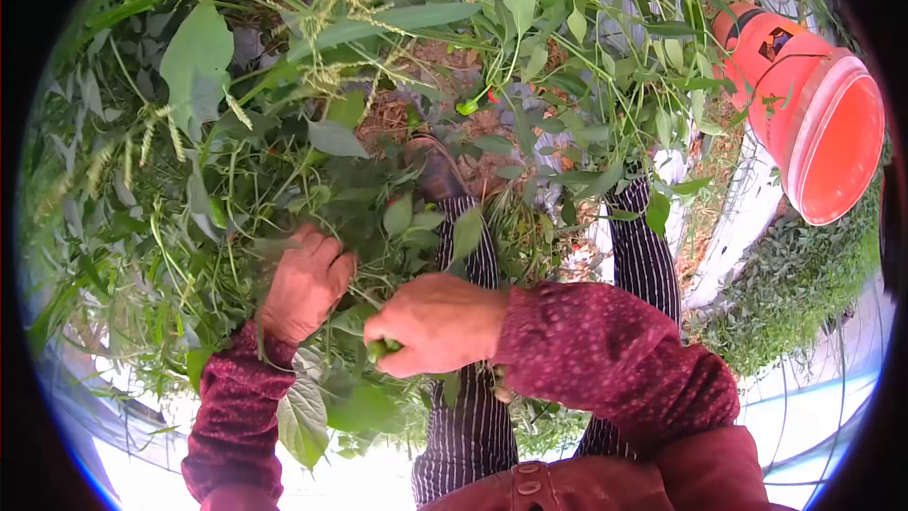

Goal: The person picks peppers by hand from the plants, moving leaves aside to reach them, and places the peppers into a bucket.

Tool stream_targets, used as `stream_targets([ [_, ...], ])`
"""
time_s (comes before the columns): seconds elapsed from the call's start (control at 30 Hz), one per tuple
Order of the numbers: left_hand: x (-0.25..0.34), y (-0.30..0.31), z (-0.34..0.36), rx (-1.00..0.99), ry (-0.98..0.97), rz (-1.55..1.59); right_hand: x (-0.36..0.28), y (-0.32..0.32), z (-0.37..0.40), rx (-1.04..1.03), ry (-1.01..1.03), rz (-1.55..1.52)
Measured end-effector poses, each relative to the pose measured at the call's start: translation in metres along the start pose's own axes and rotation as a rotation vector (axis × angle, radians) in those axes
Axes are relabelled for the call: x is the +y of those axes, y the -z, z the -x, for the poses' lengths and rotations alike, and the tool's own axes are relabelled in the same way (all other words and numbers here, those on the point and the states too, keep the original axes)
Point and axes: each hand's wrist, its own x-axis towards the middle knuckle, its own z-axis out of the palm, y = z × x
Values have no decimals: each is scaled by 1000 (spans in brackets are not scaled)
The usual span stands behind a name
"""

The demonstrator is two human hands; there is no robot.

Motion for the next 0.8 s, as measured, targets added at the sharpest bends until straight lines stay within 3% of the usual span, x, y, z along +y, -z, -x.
stream_targets([
  [0.1, 2, 7, 4, -26, 57, 85, 45, 8, 10, 299, -28, -526],
  [0.17, 1, 7, 7, 15, 55, 124, 78, 29, 14, 350, -261, -735],
  [0.23, 2, 17, 7, 25, 71, 159, 119, 31, 5, 367, -336, -502],
  [0.3, -2, 14, 17, 18, 92, 175, 138, 37, -7, 346, -566, -764],
  [0.37, -6, 12, 23, 49, 76, 203, 140, 47, -12, 350, -677, -711],
  [0.43, -6, 13, 24, 51, 87, 224, 152, 44, -19, 386, -557, 74],
  [0.47, -5, 12, 25, 60, 92, 224, 149, 41, -24, 396, -529, 245],
  [0.5, -6, 11, 25, 74, 98, 222, 146, 39, -31, 390, -532, 249],
  [0.57, -6, 7, 28, 76, 106, 231, 124, 47, -46, 655, -254, 331],
  [0.63, -8, 5, 33, 79, 114, 235, 101, 71, -63, 601, -348, 411],
  [0.7, -9, 1, 38, 150, 98, 184, 115, 93, -88, 426, -467, 717],
  [0.8, -11, -1, 44, 149, 132, 199, 237, 81, -144, 399, -471, 518],
])
